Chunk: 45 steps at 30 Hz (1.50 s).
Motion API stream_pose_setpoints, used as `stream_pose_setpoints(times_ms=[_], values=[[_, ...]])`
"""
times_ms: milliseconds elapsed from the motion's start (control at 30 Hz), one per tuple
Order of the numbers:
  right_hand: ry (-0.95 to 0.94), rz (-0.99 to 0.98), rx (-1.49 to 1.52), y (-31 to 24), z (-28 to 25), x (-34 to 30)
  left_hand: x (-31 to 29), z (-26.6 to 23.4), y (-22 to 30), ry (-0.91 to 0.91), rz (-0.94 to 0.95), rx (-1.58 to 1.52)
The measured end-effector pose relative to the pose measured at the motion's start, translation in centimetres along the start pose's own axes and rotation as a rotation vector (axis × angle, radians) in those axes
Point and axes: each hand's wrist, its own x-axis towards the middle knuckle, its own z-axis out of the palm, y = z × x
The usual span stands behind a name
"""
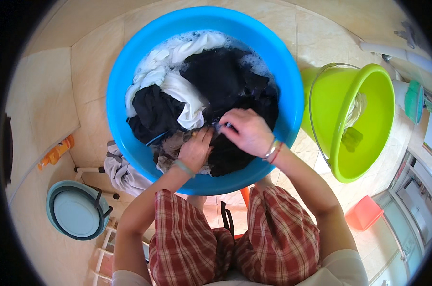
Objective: The person hand washes a load of mixed-color clothes in a blue basin filled with soapy water. They repeatedly scrub, wring, and rinse individual items, including white and dark garments, before transferring them to a green bucket. The process involves continuous agitation and handling of the wet laundry.
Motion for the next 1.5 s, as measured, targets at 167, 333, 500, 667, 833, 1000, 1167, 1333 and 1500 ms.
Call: stream_pose_setpoints(times_ms=[167, 333, 500, 667, 833, 1000, 1167, 1333, 1500], values=[[-0.423, 0.066, -0.423, 1.7, -0.1, -4.5, 1.7, 1.2, -1.5, -0.161, -0.141, -0.023], [-0.330, 0.155, -0.444, 1.9, -1.4, -6.0, -0.8, -3.9, -0.8, -0.177, -0.239, -0.468], [0.015, 0.116, -0.113, 0.4, -0.5, -3.2, -2.2, -11.5, 3.1, -0.067, -0.285, -0.920], [-0.061, 0.336, 0.192, -0.2, -0.8, -0.3, 0.0, -17.7, 3.2, 0.063, -0.024, -0.581], [0.090, 0.528, 0.894, 0.9, -1.8, 0.6, 2.0, -18.0, -0.3, 0.333, -0.020, -0.157], [0.199, 0.414, 1.349, -4.3, -5.8, 2.6, 3.6, -15.5, -5.5, 0.544, -0.211, -0.354], [0.010, 0.375, 0.865, -2.7, -8.9, 4.0, 3.8, -12.1, -9.8, 0.566, -0.383, -0.236], [-0.461, 0.342, -0.008, -1.5, -5.1, -0.6, 4.4, -8.6, -6.8, 0.698, -0.370, -0.546], [0.054, 0.519, 0.402, -1.3, -4.7, -0.1, 2.9, -7.0, 3.2, 0.406, -0.052, -0.581]])
